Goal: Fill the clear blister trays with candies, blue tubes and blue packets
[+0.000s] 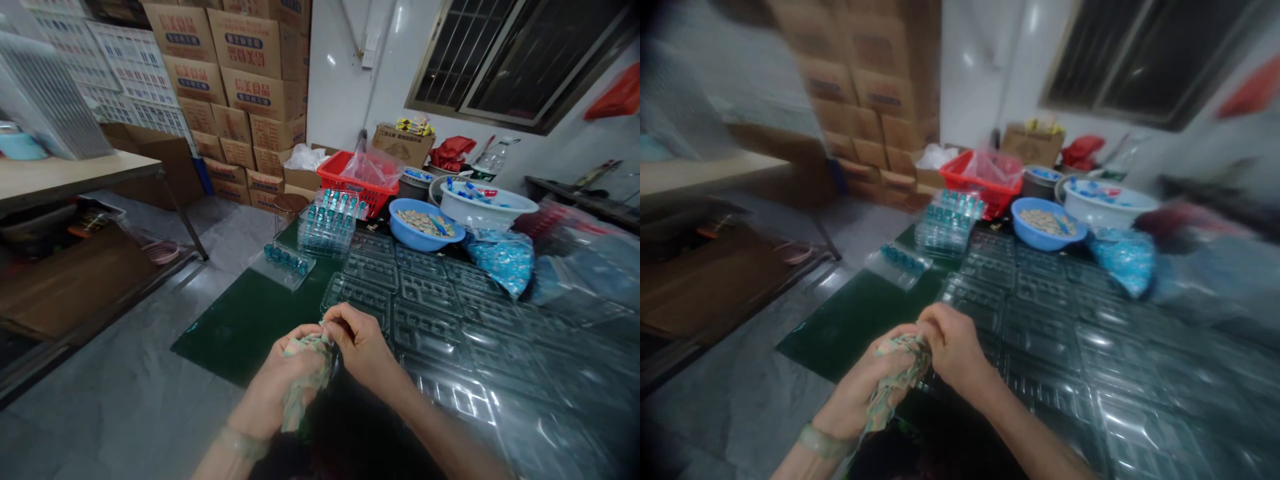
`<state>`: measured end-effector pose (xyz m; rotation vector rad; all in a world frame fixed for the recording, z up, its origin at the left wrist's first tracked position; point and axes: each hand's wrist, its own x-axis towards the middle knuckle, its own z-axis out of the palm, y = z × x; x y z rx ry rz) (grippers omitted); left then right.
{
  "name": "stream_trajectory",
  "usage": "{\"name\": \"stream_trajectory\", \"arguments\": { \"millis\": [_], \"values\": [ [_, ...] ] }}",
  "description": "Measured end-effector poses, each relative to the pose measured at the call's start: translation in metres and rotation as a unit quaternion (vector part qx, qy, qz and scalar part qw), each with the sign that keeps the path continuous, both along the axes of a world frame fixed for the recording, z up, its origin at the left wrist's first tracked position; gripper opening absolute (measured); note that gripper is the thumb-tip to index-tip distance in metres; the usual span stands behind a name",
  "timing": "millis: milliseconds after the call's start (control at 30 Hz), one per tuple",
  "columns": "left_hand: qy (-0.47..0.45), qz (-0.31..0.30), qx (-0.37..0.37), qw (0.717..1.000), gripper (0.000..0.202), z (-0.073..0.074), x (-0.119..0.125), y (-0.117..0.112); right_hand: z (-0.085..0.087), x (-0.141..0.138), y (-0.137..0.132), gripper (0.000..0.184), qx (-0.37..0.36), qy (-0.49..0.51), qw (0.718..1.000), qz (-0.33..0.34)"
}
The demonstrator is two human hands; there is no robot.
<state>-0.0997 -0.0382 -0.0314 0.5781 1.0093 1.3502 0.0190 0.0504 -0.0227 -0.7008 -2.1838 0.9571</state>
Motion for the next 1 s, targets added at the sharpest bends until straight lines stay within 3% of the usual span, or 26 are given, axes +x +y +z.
{"name": "stream_trajectory", "arguments": {
  "millis": [133,333,400,467,567,667,767,867,1000],
  "values": [
    [-0.011,0.007,-0.001,1.000,0.021,-0.002,0.001,-0.001,-0.004,0.003,-0.004,0.013,-0.006,0.023,1.000,-0.006],
    [-0.010,0.004,0.005,1.000,0.014,-0.005,0.001,-0.002,-0.006,0.008,-0.011,0.012,-0.136,0.067,0.988,-0.003],
    [-0.017,0.003,0.004,1.000,0.012,-0.005,0.002,-0.002,-0.006,0.008,-0.014,0.011,-0.150,0.075,0.986,-0.016],
    [-0.027,0.001,0.003,1.000,0.012,-0.005,0.004,-0.003,-0.006,0.007,-0.016,0.010,-0.117,0.070,0.990,-0.043],
    [-0.038,-0.005,0.006,0.999,0.012,-0.008,0.006,-0.003,-0.006,0.007,-0.019,0.011,-0.013,0.061,0.995,-0.077],
    [-0.043,-0.001,0.008,0.999,0.015,-0.012,0.007,-0.004,-0.009,0.007,-0.019,0.014,0.075,0.051,0.993,-0.069],
    [-0.056,0.011,0.003,0.998,0.015,-0.014,0.007,-0.002,-0.010,0.006,-0.020,0.016,0.107,0.031,0.993,-0.049],
    [-0.104,0.022,-0.024,0.994,0.011,-0.012,0.008,0.001,-0.006,0.006,-0.020,0.013,0.066,0.060,0.995,-0.046],
    [-0.165,0.022,-0.048,0.985,0.012,-0.006,0.009,0.003,0.010,0.012,-0.012,0.010,-0.075,0.146,0.983,-0.081]
  ]
}}
